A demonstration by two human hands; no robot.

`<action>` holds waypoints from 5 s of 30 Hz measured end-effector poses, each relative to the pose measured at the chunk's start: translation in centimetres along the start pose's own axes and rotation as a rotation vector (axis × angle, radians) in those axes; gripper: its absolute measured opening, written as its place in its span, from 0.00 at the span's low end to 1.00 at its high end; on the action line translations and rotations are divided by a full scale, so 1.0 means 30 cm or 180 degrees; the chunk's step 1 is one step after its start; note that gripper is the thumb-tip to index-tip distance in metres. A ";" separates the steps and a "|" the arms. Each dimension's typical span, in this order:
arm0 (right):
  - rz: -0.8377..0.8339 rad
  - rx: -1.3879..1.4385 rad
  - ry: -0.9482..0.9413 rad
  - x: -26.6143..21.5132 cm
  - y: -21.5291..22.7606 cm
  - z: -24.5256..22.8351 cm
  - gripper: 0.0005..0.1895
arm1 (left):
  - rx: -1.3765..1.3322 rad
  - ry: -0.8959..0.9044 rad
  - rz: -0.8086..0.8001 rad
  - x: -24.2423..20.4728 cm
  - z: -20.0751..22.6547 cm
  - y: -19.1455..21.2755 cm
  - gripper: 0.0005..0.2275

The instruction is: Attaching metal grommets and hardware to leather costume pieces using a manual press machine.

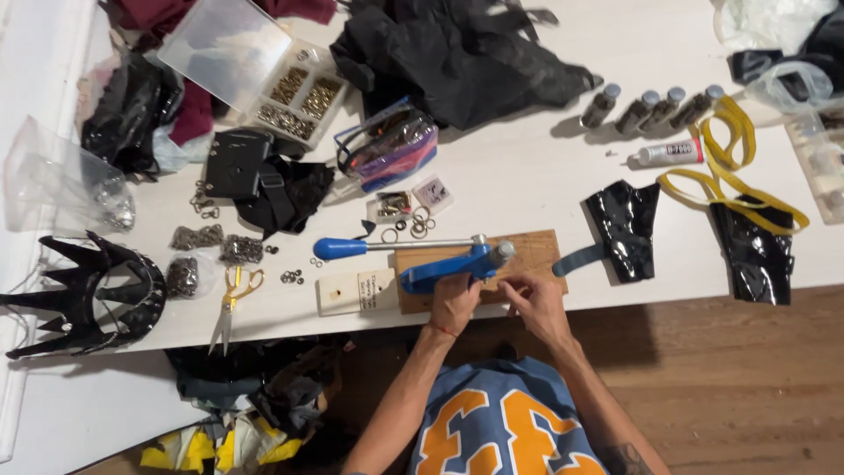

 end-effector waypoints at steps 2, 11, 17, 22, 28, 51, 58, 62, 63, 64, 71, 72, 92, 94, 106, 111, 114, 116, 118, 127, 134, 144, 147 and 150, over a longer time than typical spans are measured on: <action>0.0042 0.0180 0.0187 -0.012 0.015 0.010 0.13 | 0.0035 0.0005 -0.0016 -0.020 0.037 0.038 0.09; -0.0555 -0.0522 0.1462 0.061 -0.006 -0.104 0.13 | -0.1135 0.0812 0.0272 -0.096 0.155 0.276 0.19; -0.0435 -0.1102 0.2218 0.115 -0.013 -0.020 0.15 | -0.1410 0.0626 0.0576 -0.163 0.116 0.373 0.20; 0.0000 -0.1266 0.1972 0.071 -0.057 -0.072 0.10 | -0.1391 0.0822 0.0645 -0.211 0.053 0.397 0.18; 0.0059 -0.1382 0.2747 0.013 -0.073 -0.190 0.20 | -0.1434 0.0736 0.0667 -0.221 0.050 0.453 0.15; 0.0104 -0.1439 0.2095 0.012 -0.118 -0.146 0.09 | -0.1345 0.0562 0.0309 -0.287 -0.054 0.428 0.10; 0.0396 -0.1449 0.2358 0.017 -0.105 -0.152 0.12 | -0.1409 0.0605 0.0375 -0.260 -0.053 0.464 0.10; -0.0309 -0.0739 0.1986 0.036 -0.096 -0.194 0.08 | -0.1414 0.0576 0.0448 -0.241 -0.089 0.488 0.10; -0.0147 -0.1257 0.1916 0.039 -0.098 -0.200 0.12 | -0.1439 0.0567 0.0469 -0.228 -0.101 0.500 0.10; 0.0017 -0.1773 0.1836 0.045 -0.101 -0.205 0.16 | -0.1463 0.0558 0.0491 -0.214 -0.114 0.512 0.11; 0.0447 -0.2138 0.1063 0.047 -0.130 -0.092 0.14 | -0.1267 0.0744 0.0618 -0.056 -0.240 0.602 0.10; 0.0564 -0.1991 0.1390 0.031 -0.141 -0.117 0.13 | -0.1201 0.0789 0.0666 -0.024 -0.266 0.620 0.11; 0.0804 -0.0237 0.0760 0.027 -0.189 -0.154 0.14 | 0.0424 0.0175 -0.0173 0.472 -0.465 0.591 0.12; 0.0640 -0.1100 0.0820 0.025 -0.202 -0.158 0.18 | 0.0484 0.0221 -0.0089 0.485 -0.450 0.592 0.11; 0.0921 -0.0006 0.0337 0.000 -0.200 -0.100 0.19 | 0.0844 0.0546 -0.0377 0.504 -0.512 0.510 0.08; 0.0860 0.0414 0.0400 0.009 -0.202 -0.131 0.19 | 0.0558 0.0424 0.0072 0.477 -0.542 0.569 0.08; 0.0819 0.0537 0.0446 -0.004 -0.188 -0.102 0.18 | -0.0103 0.0732 0.0352 0.457 -0.547 0.669 0.07; 0.0775 0.0591 0.0457 -0.008 -0.182 -0.085 0.17 | -0.0522 0.1085 0.0417 0.427 -0.561 0.717 0.07; 0.0753 0.0465 0.0394 0.005 -0.179 -0.085 0.15 | -0.1335 0.1415 0.0386 0.402 -0.588 0.722 0.08; 0.0822 0.0630 -0.0197 0.009 -0.147 -0.055 0.13 | -0.0810 0.0645 0.0182 0.413 -0.546 0.606 0.12; 0.0772 0.0541 0.0323 0.007 -0.173 -0.124 0.15 | -0.0339 0.0115 -0.0217 0.496 -0.476 0.567 0.12; 0.0736 0.0083 0.0592 0.002 -0.127 0.000 0.16 | -0.2312 0.1176 -0.0307 0.211 -0.465 0.606 0.10; 0.0516 0.0019 0.0721 0.027 -0.089 0.038 0.16 | -0.2799 0.1513 -0.0252 -0.011 -0.446 0.556 0.09; 0.0187 0.0373 0.0891 0.046 -0.067 0.050 0.16 | -0.3288 0.1645 -0.0025 -0.177 -0.312 0.562 0.10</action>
Point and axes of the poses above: each hand's wrist, its own x-axis towards the middle knuckle, its own y-axis out of the back of the hand, z = x × y, the point moved 3 cm from there along x, towards the middle knuckle, and after that the axes turned 11 degrees about x, right-handed, at the moved point
